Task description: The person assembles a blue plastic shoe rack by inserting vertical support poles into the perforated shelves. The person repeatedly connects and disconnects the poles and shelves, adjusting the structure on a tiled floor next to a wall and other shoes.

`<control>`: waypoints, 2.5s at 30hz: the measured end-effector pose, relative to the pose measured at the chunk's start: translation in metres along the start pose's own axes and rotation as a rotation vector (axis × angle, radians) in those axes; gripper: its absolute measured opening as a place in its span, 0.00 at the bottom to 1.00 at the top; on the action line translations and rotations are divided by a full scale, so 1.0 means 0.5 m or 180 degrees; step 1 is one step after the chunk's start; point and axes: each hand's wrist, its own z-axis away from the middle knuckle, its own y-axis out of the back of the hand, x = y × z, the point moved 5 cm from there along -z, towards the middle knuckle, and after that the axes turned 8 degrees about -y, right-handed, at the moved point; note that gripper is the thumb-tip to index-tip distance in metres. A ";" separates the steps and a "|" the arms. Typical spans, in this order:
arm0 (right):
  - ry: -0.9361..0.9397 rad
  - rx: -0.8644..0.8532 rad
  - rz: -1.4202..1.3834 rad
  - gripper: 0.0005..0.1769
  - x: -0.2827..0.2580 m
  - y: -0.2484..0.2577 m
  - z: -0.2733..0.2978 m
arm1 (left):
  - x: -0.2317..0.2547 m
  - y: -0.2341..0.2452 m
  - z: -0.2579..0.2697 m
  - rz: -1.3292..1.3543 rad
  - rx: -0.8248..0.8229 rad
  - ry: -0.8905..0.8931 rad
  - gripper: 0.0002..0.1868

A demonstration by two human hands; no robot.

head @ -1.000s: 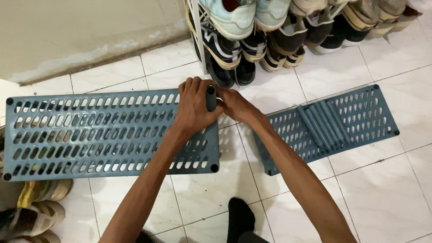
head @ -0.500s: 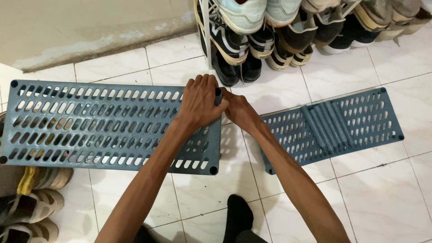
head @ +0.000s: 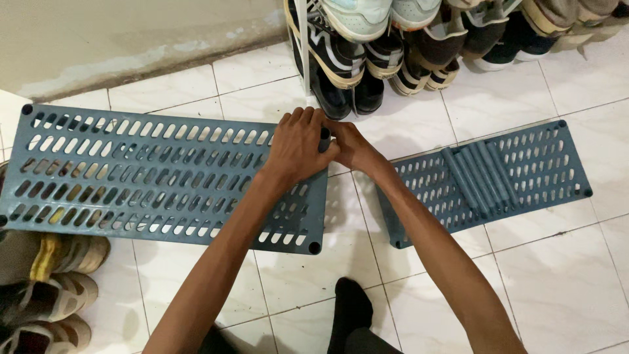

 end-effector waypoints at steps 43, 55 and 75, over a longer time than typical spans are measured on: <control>-0.0924 -0.0232 -0.0690 0.10 0.125 -0.113 -0.022 | 0.009 0.025 0.011 -0.0168 0.0069 -0.0246 0.08; -0.0459 0.0973 -0.0857 0.10 0.172 -0.063 0.002 | 0.009 -0.023 -0.061 0.0011 -0.0040 -0.0576 0.06; -0.0336 0.1663 -0.1124 0.10 0.037 -0.135 -0.013 | -0.034 0.026 -0.011 0.0249 0.0061 -0.0445 0.06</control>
